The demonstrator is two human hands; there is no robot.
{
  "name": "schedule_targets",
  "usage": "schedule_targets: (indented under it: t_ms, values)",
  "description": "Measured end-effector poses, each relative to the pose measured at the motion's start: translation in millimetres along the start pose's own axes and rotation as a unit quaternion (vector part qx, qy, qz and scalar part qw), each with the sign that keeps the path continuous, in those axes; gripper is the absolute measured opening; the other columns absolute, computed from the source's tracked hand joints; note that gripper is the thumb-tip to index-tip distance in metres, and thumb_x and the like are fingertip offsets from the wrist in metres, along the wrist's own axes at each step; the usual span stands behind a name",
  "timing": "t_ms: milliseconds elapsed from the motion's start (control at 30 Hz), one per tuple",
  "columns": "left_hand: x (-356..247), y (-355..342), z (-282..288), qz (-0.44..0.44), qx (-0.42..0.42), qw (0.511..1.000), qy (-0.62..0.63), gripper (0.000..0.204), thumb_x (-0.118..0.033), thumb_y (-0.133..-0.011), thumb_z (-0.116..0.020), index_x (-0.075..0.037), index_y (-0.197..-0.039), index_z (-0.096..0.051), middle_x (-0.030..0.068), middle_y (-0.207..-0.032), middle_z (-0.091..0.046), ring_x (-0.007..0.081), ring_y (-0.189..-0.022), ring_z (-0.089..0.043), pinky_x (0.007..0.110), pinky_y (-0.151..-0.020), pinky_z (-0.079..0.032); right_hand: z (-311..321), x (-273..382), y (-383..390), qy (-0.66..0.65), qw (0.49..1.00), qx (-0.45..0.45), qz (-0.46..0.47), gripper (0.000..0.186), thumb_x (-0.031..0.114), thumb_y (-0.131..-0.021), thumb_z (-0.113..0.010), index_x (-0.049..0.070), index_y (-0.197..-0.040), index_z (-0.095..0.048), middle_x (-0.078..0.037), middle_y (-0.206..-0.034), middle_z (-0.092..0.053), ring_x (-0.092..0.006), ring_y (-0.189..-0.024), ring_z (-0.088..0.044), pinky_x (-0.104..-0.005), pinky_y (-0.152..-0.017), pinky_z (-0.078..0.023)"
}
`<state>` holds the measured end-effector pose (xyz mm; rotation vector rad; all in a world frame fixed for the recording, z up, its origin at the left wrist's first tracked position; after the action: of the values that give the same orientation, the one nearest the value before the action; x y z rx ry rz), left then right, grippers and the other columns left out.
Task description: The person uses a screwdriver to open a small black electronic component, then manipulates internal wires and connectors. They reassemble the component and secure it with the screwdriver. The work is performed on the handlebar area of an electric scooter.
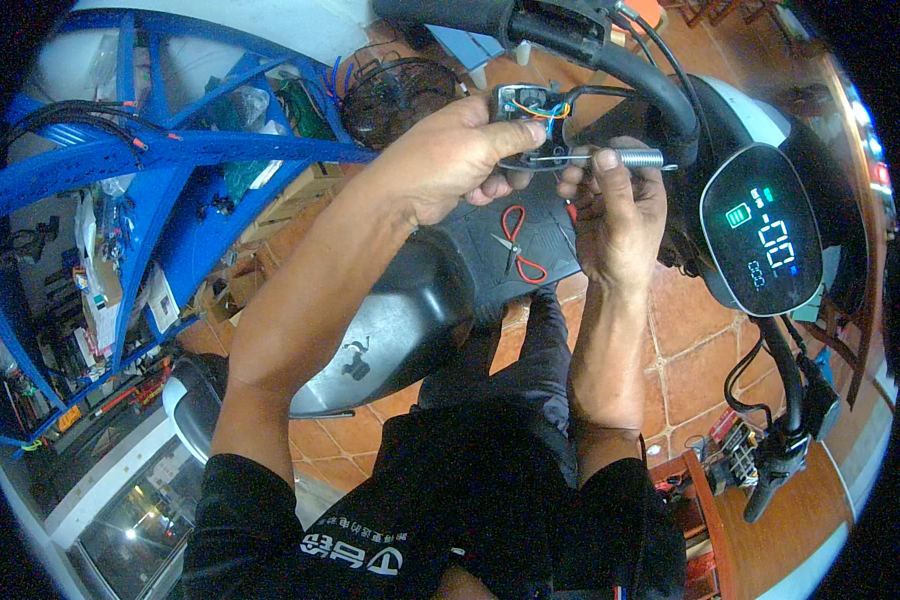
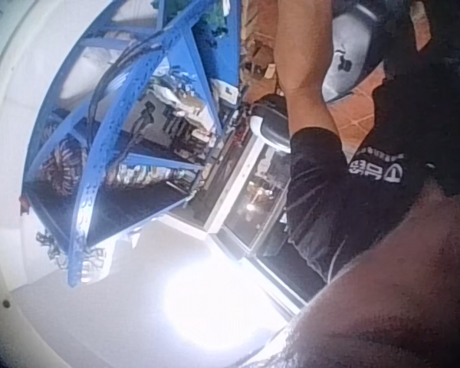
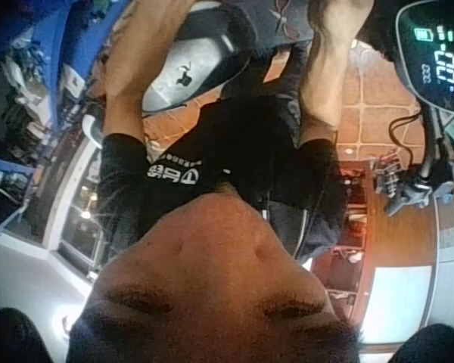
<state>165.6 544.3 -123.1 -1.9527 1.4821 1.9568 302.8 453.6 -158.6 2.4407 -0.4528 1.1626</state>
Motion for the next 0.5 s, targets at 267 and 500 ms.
schedule_targets:
  t_ms: [267,500]
  values:
    - [2.8,-0.7,-0.4,0.014,0.008,1.000,0.027,0.023,-0.027,-0.090,-0.061,-0.010,-0.107,-0.057,0.0050,-0.081,-0.060,0.0079,-0.056,-0.050,0.018,-0.040,-0.027,2.8,-4.5,0.1,-0.034,0.999,0.014,-0.030,0.015,0.015,-0.090,-0.062,0.005,-0.096,-0.054,-0.006,-0.078,-0.061,-0.0159,-0.069,-0.062,-0.0282,-0.062,-0.053]
    - [1.3,1.0,-1.9,0.021,0.027,0.999,0.030,0.023,-0.026,-0.090,-0.062,-0.011,-0.106,-0.056,0.0045,-0.075,-0.058,0.0075,-0.055,-0.049,0.018,-0.039,-0.026,-1.8,-1.3,-3.7,-0.059,0.996,0.058,-0.040,0.010,0.013,-0.090,-0.060,0.006,-0.089,-0.053,-0.004,-0.073,-0.057,-0.0135,-0.064,-0.058,-0.0263,-0.056,-0.049]
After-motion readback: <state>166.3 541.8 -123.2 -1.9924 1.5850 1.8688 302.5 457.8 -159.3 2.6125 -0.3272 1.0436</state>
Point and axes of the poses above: each hand's wrist, its own y-axis away from the middle knuckle, its own z-axis out of the back of the hand, x = y × z, the point moved 3 cm from there along -y, towards the middle knuckle
